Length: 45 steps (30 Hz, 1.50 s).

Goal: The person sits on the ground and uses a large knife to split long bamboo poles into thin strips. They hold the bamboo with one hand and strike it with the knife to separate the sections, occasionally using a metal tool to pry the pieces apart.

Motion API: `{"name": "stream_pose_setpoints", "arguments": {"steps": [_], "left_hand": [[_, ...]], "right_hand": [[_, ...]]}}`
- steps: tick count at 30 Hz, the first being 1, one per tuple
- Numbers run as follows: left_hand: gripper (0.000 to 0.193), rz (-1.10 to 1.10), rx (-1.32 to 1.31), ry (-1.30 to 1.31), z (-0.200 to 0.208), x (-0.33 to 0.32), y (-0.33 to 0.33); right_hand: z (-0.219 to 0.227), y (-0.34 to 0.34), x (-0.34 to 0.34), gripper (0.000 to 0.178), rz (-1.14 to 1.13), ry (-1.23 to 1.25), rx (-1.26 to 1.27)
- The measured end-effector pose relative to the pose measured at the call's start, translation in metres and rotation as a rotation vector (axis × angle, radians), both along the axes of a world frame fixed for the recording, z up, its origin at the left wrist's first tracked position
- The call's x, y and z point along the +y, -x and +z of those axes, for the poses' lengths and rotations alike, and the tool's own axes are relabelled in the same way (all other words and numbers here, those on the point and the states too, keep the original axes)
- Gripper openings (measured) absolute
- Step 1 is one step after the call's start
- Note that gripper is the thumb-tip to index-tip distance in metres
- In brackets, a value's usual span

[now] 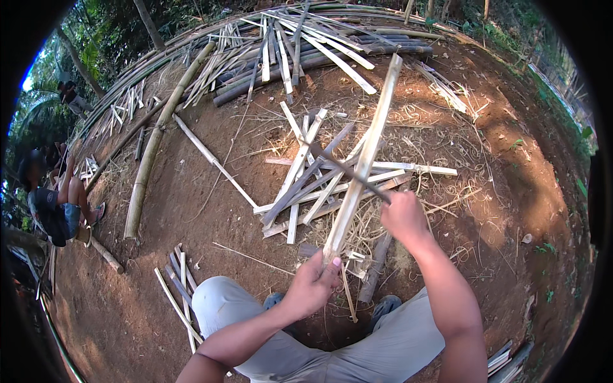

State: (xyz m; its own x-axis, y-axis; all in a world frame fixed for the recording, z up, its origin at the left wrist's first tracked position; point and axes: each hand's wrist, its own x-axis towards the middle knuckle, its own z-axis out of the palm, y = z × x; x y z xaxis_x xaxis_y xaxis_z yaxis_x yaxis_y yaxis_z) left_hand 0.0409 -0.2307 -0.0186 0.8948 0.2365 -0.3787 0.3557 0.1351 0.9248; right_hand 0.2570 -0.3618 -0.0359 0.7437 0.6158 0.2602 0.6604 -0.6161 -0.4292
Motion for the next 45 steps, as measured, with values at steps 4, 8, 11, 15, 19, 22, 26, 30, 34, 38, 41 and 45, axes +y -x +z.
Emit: {"name": "stream_pose_setpoints", "arguments": {"steps": [4, 8, 11, 15, 19, 22, 26, 30, 34, 38, 41, 45], "left_hand": [[0.027, 0.018, -0.099, -0.149, 0.001, 0.006, 0.002], [0.028, -0.095, 0.075, 0.241, 0.022, -0.01, 0.018], [0.028, -0.045, -0.024, -0.036, -0.006, 0.0, 0.02], [0.027, -0.005, 0.042, 0.011, 0.015, 0.008, 0.023], [0.026, -0.136, 0.009, -0.133, 0.001, -0.01, 0.067], [0.026, 0.026, 0.128, 0.054, -0.003, -0.009, 0.093], [0.024, 0.026, 0.234, 0.144, 0.021, -0.008, 0.118], [0.025, -0.077, 0.309, 0.143, 0.021, -0.023, 0.172], [0.023, -0.025, 0.157, 0.235, 0.01, -0.008, 0.174], [0.022, 0.013, 0.08, 0.44, 0.004, 0.001, 0.155], [0.022, 0.006, 0.064, 0.517, -0.01, 0.0, 0.153], [0.023, -0.032, 0.105, 0.503, -0.025, -0.01, 0.152]], "right_hand": [[-0.015, 0.013, 0.004, 0.012, 0.244, 0.048, -0.193], [-0.007, -0.048, -0.023, 0.013, -0.279, 0.023, -0.064], [-0.011, -0.027, -0.009, 0.014, -0.166, -0.049, 0.125], [-0.012, 0.0, 0.002, 0.01, 0.238, -0.002, -0.193], [-0.024, -0.067, -0.033, 0.012, -0.301, -0.056, -0.031], [-0.013, -0.013, 0.008, 0.011, -0.12, 0.002, 0.275], [-0.014, -0.015, 0.007, 0.017, -0.007, 0.138, 0.11], [-0.055, -0.102, -0.045, 0.018, -0.587, -0.036, 0.187], [-0.069, -0.074, -0.01, 0.022, -0.416, -0.166, 0.458], [-0.031, -0.046, 0.008, 0.031, -0.292, -0.467, 0.865], [0.018, -0.018, 0.009, 0.039, -0.185, -0.857, 1.18], [0.043, 0.006, 0.009, 0.046, -0.052, -0.928, 1.395]]}}
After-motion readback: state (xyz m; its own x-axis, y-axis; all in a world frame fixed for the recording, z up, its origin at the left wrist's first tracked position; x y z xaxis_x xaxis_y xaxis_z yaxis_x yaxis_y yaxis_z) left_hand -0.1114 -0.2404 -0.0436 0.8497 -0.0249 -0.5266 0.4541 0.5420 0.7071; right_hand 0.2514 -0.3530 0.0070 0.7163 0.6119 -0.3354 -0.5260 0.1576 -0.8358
